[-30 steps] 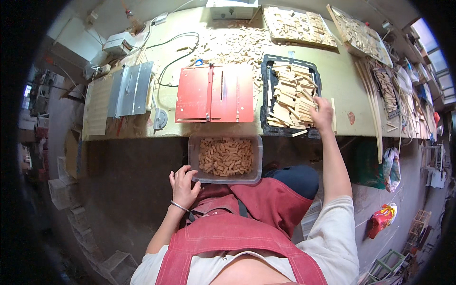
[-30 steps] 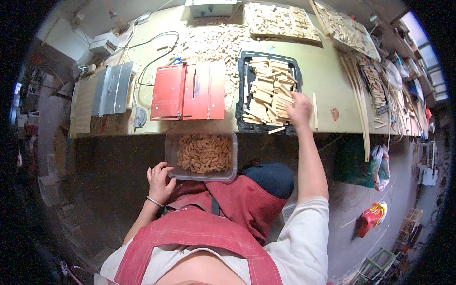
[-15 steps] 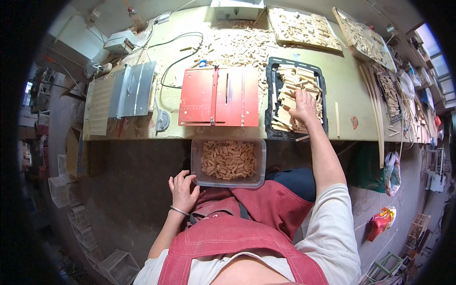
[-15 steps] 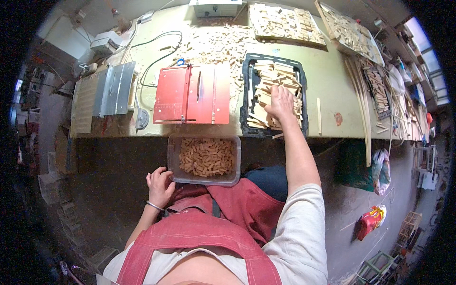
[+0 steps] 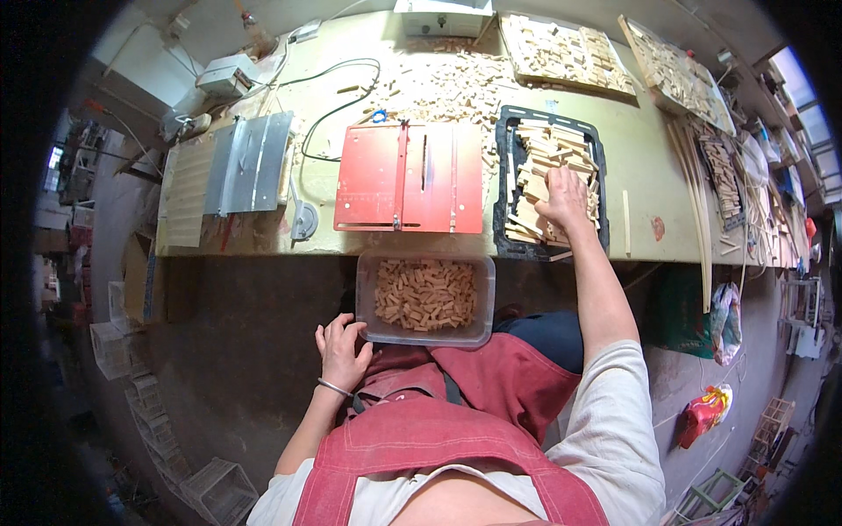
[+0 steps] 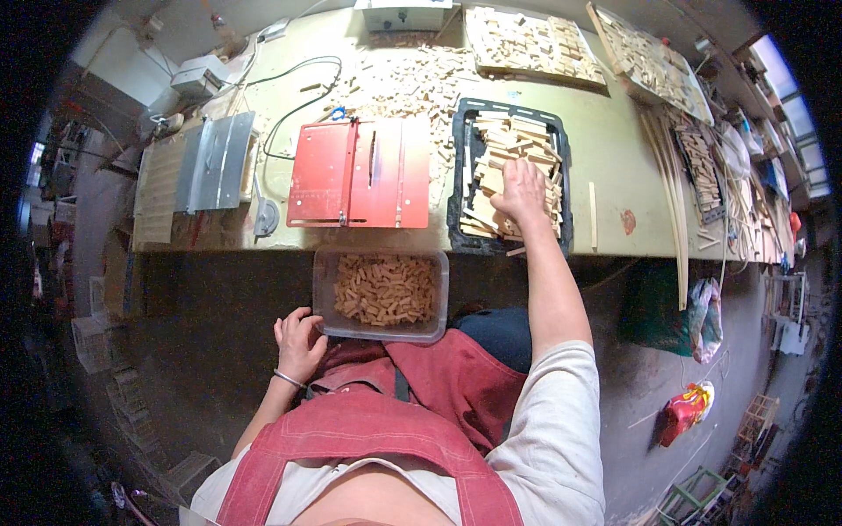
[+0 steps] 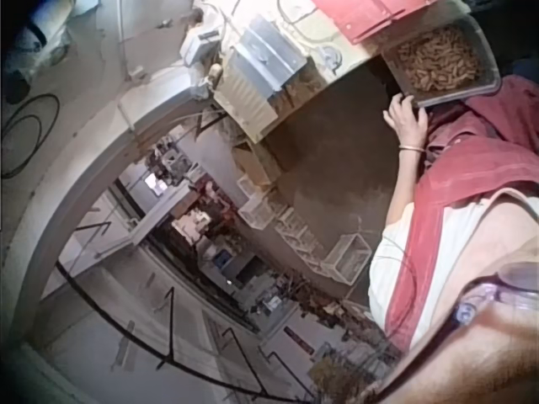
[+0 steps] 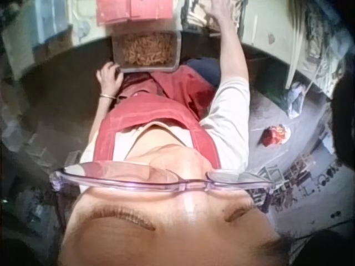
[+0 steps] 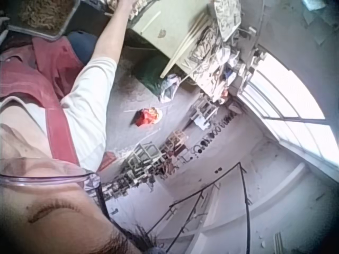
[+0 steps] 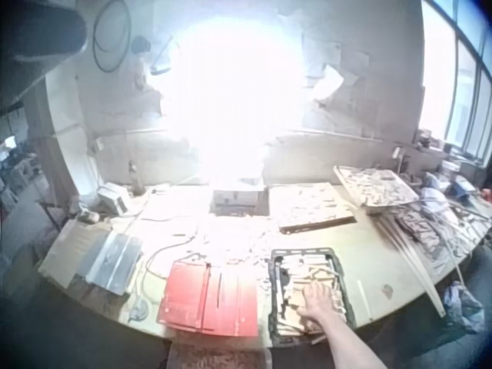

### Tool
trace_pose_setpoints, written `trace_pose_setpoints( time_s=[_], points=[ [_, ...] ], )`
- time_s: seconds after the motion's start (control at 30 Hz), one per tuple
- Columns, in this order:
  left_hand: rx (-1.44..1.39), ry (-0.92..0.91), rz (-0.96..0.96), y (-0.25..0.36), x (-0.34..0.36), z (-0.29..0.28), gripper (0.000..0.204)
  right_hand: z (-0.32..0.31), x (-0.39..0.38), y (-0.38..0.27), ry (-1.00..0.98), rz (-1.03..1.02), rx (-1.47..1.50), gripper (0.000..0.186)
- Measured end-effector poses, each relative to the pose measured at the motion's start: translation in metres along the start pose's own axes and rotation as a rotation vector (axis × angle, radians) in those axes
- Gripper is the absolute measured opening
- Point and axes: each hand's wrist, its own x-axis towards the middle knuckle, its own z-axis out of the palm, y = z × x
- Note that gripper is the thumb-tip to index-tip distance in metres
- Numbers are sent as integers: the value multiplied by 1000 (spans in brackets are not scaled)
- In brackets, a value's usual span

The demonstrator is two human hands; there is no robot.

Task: The person repeatedly picks up small wooden blocks from a tray, places them on a red planer, and pushes them through to shape the edges. The shaped pieces are then returned to the tray. The process is repeated continuously throughout the clip.

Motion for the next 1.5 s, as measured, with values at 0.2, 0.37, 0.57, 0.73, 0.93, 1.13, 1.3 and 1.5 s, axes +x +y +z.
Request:
trace_pose_setpoints(
  time_s=[0.2, 0.37, 0.57, 0.73, 0.93, 1.13, 1.3, 1.5],
  points=[
    [-1, 6, 12, -2, 1, 3, 43, -2, 4, -1, -50, 41, 44, 53],
    [-13, 3, 4, 1, 1, 2, 43, -5, 2, 1, -47, 54, 52, 51],
    [-30, 144, 51, -6, 16, -15, 43, -56, -30, -19, 215, -157, 234, 33],
    [-82, 394, 259, 29, 80, -61, 53, -93, -56, -124, 132, -514, 232, 43],
    [-131, 320, 453, 89, 153, -88, 60, -81, -41, -187, 76, -508, 153, 54],
    [-42, 281, 436, 92, 194, -66, 61, -82, -50, -169, 98, -441, 190, 74],
    [13, 218, 407, 98, 208, -65, 58, -86, -77, -156, -4, -368, -126, 115],
    [60, 129, 386, 107, 226, -64, 51, -56, -79, -186, -92, -336, -141, 131]
  ],
)
